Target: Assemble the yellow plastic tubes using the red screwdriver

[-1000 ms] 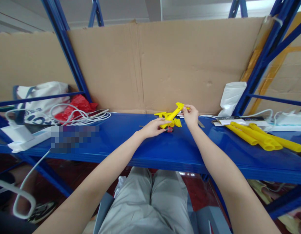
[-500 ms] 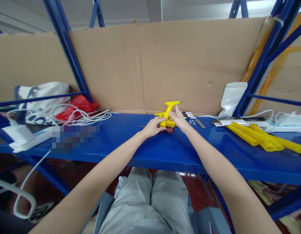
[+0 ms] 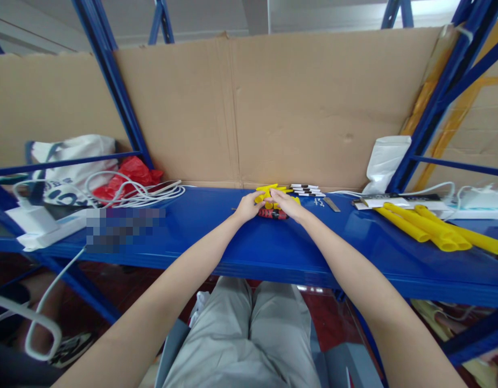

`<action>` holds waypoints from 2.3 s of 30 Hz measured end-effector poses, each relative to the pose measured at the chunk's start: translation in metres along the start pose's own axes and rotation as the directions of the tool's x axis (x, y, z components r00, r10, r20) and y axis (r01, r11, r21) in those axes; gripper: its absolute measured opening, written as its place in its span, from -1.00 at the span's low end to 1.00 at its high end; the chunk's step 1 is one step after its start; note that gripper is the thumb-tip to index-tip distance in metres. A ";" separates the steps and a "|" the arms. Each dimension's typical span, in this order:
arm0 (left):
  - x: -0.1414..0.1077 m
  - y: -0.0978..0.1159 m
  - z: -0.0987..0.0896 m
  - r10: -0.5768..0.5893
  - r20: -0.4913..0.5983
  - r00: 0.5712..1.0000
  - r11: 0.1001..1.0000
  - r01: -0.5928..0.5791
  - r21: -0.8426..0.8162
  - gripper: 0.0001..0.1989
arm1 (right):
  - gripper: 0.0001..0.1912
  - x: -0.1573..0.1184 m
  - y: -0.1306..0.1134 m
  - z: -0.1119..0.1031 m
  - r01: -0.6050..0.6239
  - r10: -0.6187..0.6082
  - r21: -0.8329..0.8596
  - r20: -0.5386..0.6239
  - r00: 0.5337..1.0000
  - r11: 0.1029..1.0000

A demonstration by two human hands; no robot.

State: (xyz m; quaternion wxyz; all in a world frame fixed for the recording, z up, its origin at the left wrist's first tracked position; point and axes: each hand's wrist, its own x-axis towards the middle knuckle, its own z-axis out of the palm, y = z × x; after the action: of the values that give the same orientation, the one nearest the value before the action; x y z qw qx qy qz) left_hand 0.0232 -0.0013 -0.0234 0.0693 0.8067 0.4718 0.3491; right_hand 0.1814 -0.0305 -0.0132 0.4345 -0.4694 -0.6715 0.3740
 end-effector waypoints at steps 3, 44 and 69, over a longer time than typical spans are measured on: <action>0.001 -0.002 0.001 -0.042 0.030 0.999 0.999 0.041 0.032 -0.58 | -0.50 0.003 0.004 -0.002 0.012 -0.013 -0.060 -0.016 1.000 0.998; -0.009 0.003 -0.005 -0.178 0.237 0.955 0.964 0.121 0.235 -0.54 | -0.63 0.014 0.028 -0.030 0.102 -0.087 -0.524 0.054 0.995 0.845; -0.009 0.008 -0.003 -0.101 0.234 0.967 0.978 0.053 0.204 -0.54 | -0.63 0.018 0.035 -0.041 0.136 -0.126 -0.606 0.060 0.990 0.784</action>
State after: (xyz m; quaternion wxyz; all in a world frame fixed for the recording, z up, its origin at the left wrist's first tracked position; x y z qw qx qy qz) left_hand 0.0244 -0.0137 -0.0214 0.0605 0.8273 0.5229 0.1963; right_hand 0.2266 0.0004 -0.0266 0.2802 -0.5332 -0.7905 0.1110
